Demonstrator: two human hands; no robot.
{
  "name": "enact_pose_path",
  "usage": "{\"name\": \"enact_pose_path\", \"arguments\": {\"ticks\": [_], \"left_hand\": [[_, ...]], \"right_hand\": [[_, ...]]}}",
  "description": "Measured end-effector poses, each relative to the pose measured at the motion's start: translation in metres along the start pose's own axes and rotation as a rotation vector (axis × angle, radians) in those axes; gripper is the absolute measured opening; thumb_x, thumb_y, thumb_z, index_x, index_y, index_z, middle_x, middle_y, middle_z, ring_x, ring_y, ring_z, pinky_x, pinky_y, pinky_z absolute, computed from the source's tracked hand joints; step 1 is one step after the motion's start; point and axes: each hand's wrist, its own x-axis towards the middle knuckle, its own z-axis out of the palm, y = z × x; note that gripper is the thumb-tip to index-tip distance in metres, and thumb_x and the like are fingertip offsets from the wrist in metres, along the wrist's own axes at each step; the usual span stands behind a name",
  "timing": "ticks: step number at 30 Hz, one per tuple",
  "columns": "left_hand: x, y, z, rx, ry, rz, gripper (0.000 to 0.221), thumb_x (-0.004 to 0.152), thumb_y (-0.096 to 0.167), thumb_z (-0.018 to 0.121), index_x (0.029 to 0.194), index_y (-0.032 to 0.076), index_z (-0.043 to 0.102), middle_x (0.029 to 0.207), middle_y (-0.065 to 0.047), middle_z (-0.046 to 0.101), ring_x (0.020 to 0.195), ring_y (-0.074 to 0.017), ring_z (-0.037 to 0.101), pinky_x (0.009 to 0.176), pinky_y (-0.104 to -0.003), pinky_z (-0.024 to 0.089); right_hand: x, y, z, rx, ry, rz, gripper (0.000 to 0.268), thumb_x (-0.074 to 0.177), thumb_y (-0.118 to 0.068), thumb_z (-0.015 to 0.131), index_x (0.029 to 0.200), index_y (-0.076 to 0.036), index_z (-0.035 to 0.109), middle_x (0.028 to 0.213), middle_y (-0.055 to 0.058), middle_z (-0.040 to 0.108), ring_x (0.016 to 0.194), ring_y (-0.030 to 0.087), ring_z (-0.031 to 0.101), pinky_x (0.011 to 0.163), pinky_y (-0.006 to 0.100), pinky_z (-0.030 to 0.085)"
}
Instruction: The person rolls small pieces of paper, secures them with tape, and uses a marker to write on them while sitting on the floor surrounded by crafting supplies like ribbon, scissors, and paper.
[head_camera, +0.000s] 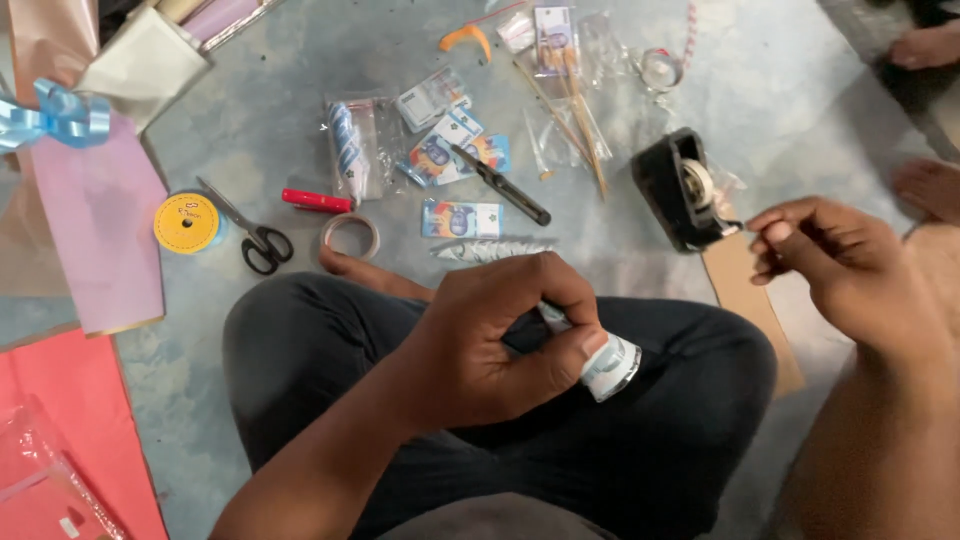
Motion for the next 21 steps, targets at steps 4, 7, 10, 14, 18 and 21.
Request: {"name": "enact_pose_path", "arguments": {"ticks": [4, 7, 10, 14, 18, 21], "left_hand": [[-0.014, 0.031, 0.01, 0.058, -0.055, -0.012, 0.006, 0.101, 0.02, 0.063, 0.099, 0.014, 0.06, 0.089, 0.0, 0.065, 0.077, -0.0176, 0.065, 0.074, -0.034, 0.052], [-0.03, 0.055, 0.015, 0.084, -0.057, -0.019, 0.009, 0.101, 0.019, 0.06, 0.096, 0.011, 0.059, 0.086, -0.001, 0.063, 0.076, -0.0163, 0.062, 0.073, -0.032, 0.051], [-0.046, 0.071, 0.016, 0.065, -0.037, -0.007, 0.01, 0.1, 0.02, 0.062, 0.1, 0.01, 0.058, 0.09, -0.003, 0.064, 0.081, -0.0163, 0.065, 0.076, -0.032, 0.055], [-0.064, 0.081, 0.022, 0.032, -0.066, 0.011, 0.006, 0.103, 0.019, 0.059, 0.102, 0.013, 0.058, 0.092, -0.001, 0.064, 0.078, -0.0181, 0.063, 0.074, -0.035, 0.051], [-0.07, 0.086, 0.026, 0.087, -0.041, 0.059, 0.008, 0.099, 0.014, 0.063, 0.1, 0.01, 0.057, 0.088, -0.001, 0.061, 0.075, -0.0158, 0.058, 0.076, -0.03, 0.049], [-0.075, 0.087, 0.027, 0.05, -0.037, 0.022, 0.01, 0.103, 0.02, 0.059, 0.103, 0.01, 0.059, 0.092, -0.002, 0.064, 0.08, -0.0172, 0.063, 0.076, -0.033, 0.052]], "right_hand": [[-0.068, -0.146, 0.025, -0.248, -0.268, -0.5, 0.014, 0.091, 0.0, 0.062, 0.097, -0.002, 0.074, 0.078, 0.006, 0.078, 0.067, 0.01, 0.079, 0.062, 0.017, 0.064], [-0.097, -0.202, 0.042, -0.364, -0.544, -0.661, 0.023, 0.092, -0.021, 0.059, 0.103, -0.018, 0.08, 0.087, -0.002, 0.084, 0.065, 0.011, 0.082, 0.056, 0.024, 0.064], [-0.112, -0.211, 0.049, -0.492, -0.613, -0.707, 0.036, 0.095, -0.028, 0.056, 0.126, -0.025, 0.073, 0.083, -0.004, 0.083, 0.063, 0.017, 0.076, 0.053, 0.038, 0.056], [-0.128, -0.213, 0.056, -0.595, -0.563, -0.684, 0.024, 0.091, -0.033, 0.065, 0.113, -0.025, 0.07, 0.086, -0.009, 0.084, 0.068, 0.015, 0.082, 0.054, 0.035, 0.062], [-0.136, -0.218, 0.066, -0.612, -0.498, -0.675, 0.022, 0.088, -0.034, 0.072, 0.108, -0.025, 0.07, 0.08, -0.011, 0.08, 0.06, 0.01, 0.078, 0.044, 0.029, 0.059], [-0.137, -0.211, 0.066, -0.681, -0.489, -0.568, 0.029, 0.085, -0.038, 0.076, 0.111, -0.028, 0.068, 0.079, -0.009, 0.08, 0.057, 0.014, 0.078, 0.043, 0.034, 0.056]]}}
